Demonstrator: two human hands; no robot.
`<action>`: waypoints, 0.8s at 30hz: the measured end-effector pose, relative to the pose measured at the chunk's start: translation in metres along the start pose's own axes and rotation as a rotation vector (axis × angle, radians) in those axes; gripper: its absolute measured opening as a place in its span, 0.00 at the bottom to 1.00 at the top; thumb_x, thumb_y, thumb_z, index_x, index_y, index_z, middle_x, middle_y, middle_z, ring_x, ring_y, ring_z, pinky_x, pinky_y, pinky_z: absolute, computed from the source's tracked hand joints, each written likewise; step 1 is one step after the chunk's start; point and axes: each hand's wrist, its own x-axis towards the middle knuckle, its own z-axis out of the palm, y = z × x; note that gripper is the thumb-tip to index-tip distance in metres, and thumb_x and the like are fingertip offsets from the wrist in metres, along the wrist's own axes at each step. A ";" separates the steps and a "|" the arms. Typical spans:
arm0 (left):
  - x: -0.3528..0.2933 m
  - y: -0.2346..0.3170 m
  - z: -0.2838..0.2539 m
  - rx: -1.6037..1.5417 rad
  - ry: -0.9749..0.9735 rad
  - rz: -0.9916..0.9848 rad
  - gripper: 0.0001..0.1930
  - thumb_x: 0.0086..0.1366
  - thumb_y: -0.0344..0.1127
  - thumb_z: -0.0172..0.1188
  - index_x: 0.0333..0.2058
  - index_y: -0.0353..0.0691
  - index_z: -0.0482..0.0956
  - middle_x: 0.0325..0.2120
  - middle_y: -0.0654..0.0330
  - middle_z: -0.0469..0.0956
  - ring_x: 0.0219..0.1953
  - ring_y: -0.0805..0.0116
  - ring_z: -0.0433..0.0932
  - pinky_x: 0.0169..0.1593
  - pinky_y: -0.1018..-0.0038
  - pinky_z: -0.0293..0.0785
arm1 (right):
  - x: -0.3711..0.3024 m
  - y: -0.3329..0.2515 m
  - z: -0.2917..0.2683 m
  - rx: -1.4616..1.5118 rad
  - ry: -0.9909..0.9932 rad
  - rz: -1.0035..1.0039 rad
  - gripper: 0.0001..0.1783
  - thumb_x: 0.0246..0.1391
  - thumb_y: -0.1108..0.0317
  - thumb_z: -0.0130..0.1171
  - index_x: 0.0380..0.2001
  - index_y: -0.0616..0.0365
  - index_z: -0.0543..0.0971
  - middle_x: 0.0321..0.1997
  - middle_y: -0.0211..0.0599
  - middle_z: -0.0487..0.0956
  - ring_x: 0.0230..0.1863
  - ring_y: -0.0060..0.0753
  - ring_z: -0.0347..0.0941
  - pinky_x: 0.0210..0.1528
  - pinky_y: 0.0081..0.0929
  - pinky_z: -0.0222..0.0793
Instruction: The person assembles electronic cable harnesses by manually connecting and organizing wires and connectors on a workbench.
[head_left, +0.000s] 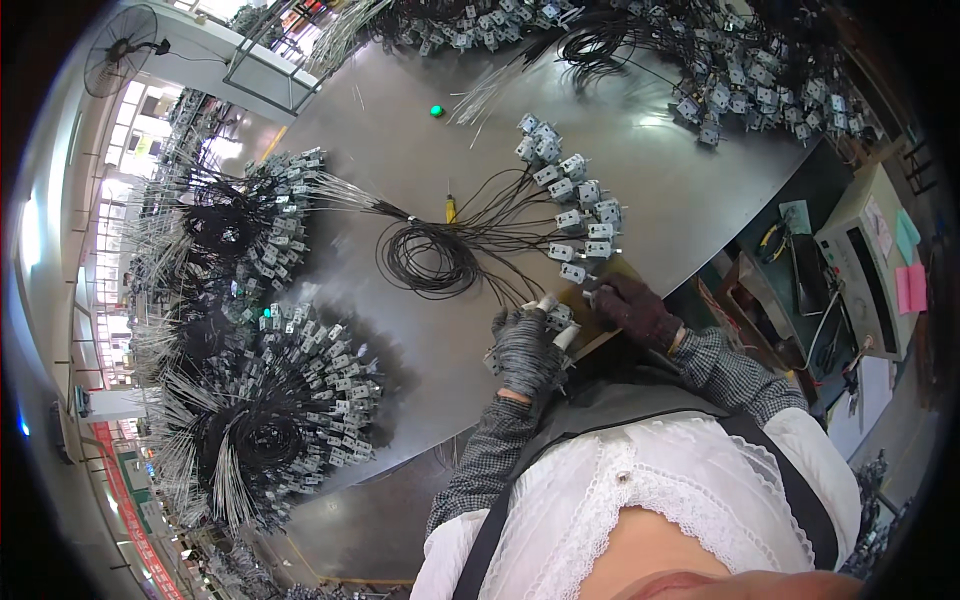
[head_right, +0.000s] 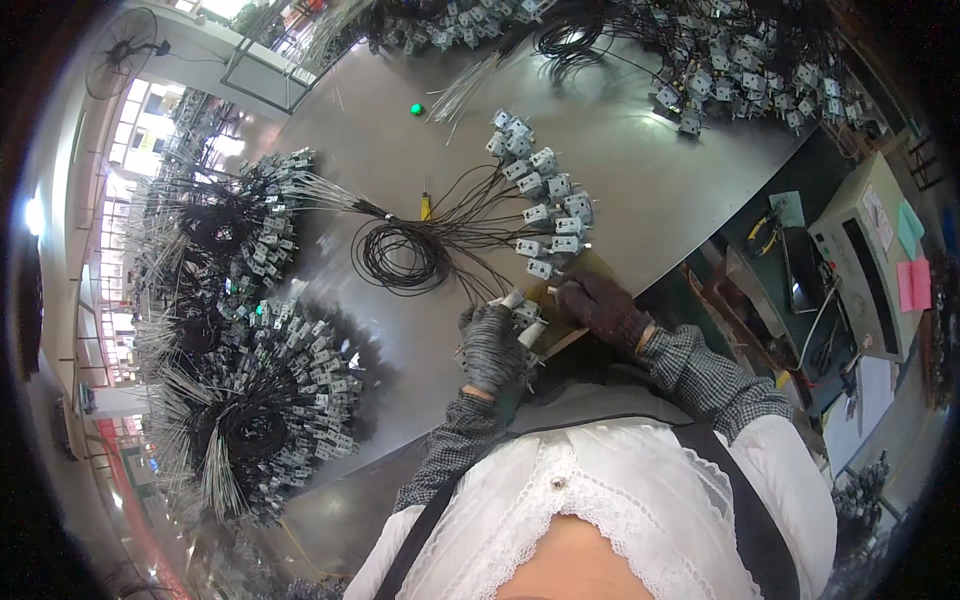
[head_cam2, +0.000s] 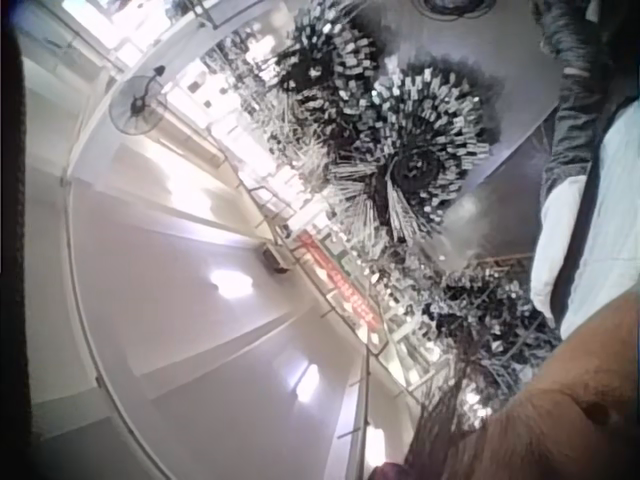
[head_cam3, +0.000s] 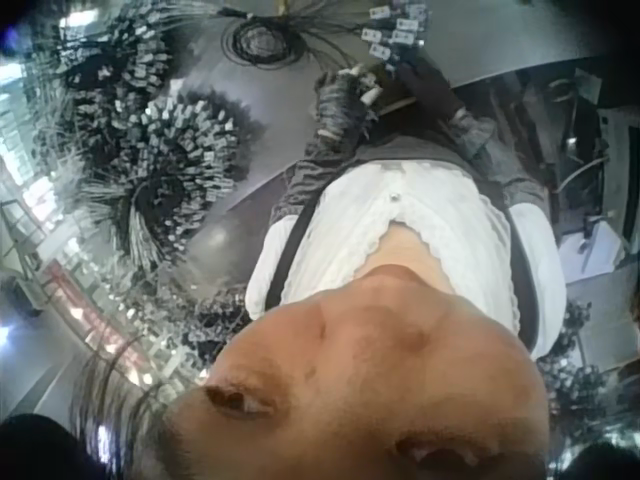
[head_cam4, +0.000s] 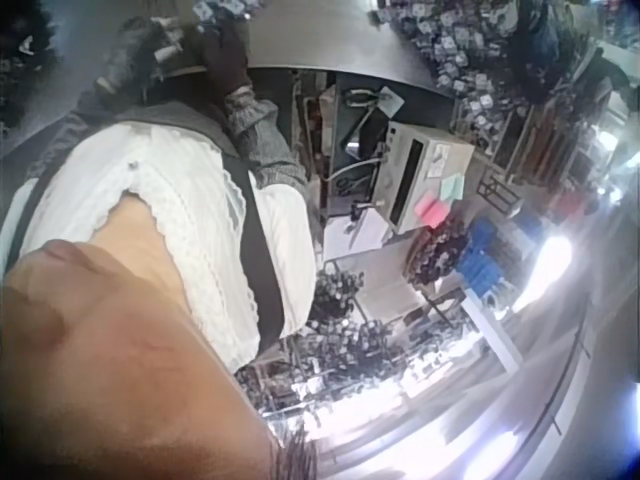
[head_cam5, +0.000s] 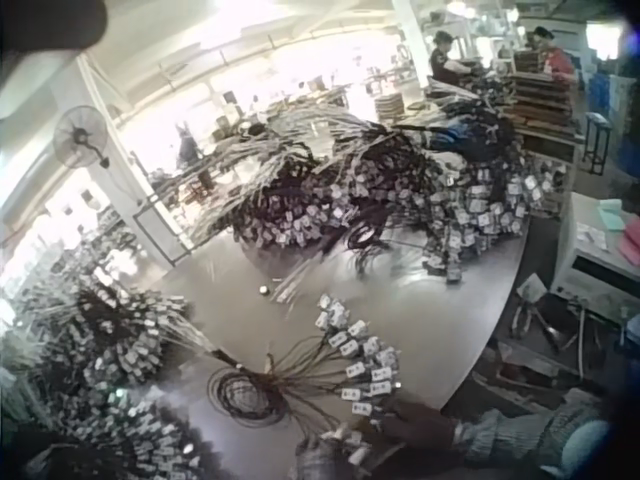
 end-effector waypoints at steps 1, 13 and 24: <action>0.002 -0.004 -0.002 -0.030 -0.062 0.024 0.27 0.57 0.44 0.76 0.55 0.45 0.82 0.40 0.55 0.84 0.48 0.53 0.81 0.62 0.55 0.66 | -0.005 -0.001 -0.003 0.013 -0.074 0.060 0.19 0.70 0.56 0.56 0.49 0.63 0.80 0.40 0.41 0.83 0.40 0.32 0.80 0.46 0.34 0.77; 0.039 -0.016 -0.003 -0.121 -0.409 0.041 0.22 0.65 0.47 0.69 0.55 0.47 0.83 0.36 0.56 0.87 0.45 0.52 0.84 0.63 0.51 0.67 | -0.025 -0.001 0.021 -0.315 -0.014 -0.262 0.18 0.62 0.58 0.66 0.50 0.56 0.82 0.44 0.47 0.84 0.46 0.47 0.83 0.51 0.42 0.78; 0.030 -0.014 -0.013 -0.208 -0.382 0.050 0.24 0.67 0.47 0.67 0.58 0.44 0.82 0.41 0.51 0.87 0.46 0.47 0.84 0.63 0.53 0.68 | -0.044 -0.005 0.009 -0.199 -0.018 -0.053 0.19 0.62 0.57 0.67 0.50 0.55 0.80 0.44 0.45 0.83 0.46 0.47 0.83 0.52 0.41 0.77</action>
